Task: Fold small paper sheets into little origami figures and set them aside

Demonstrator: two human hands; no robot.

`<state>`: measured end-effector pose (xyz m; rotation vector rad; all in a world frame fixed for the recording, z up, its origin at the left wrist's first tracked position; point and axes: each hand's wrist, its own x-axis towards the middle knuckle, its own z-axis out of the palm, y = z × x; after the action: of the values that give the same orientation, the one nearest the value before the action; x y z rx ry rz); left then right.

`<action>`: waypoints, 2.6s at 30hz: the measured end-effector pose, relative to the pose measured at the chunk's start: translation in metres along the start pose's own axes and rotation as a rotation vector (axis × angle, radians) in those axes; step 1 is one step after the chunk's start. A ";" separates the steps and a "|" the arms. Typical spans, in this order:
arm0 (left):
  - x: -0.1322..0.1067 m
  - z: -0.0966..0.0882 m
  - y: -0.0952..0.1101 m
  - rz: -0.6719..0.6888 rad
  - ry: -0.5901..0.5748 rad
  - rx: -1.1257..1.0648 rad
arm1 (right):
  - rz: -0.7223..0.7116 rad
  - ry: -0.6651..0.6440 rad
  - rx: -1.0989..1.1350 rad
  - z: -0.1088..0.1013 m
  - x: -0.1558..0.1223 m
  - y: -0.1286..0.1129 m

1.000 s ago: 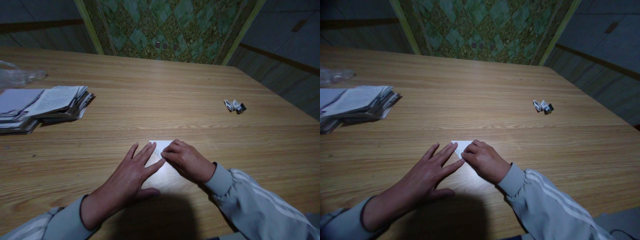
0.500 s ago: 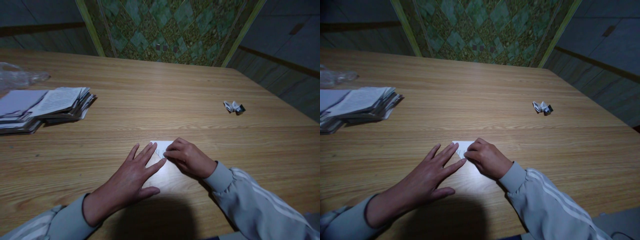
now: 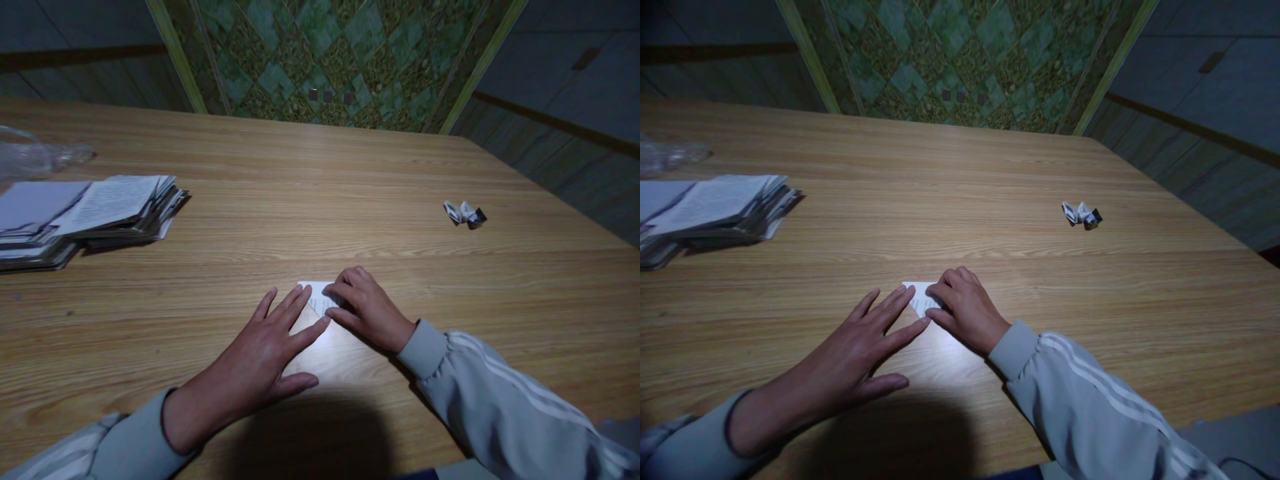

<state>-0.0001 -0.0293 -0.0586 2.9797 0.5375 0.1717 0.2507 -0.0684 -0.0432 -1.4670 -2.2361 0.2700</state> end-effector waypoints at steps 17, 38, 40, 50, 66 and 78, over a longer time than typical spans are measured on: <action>-0.003 -0.003 -0.002 -0.001 0.017 -0.020 | 0.024 0.076 -0.272 -0.005 -0.002 0.009; -0.007 -0.010 -0.002 -0.102 0.065 0.120 | -0.249 -0.015 -0.034 0.003 0.001 0.003; -0.004 -0.011 -0.002 -0.125 0.118 0.118 | -0.223 -0.013 0.007 0.004 0.001 0.003; 0.046 -0.011 -0.007 -0.258 0.319 -0.089 | -0.141 0.020 0.118 0.009 0.003 0.002; 0.044 0.002 -0.012 -0.215 0.311 -0.360 | 0.200 0.004 -0.039 -0.002 0.001 0.001; 0.044 -0.002 -0.010 -0.233 0.281 -0.257 | 0.257 -0.025 0.012 -0.001 -0.002 -0.005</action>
<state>0.0370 -0.0048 -0.0541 2.6329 0.8184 0.5939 0.2479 -0.0722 -0.0407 -1.7544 -2.0580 0.3830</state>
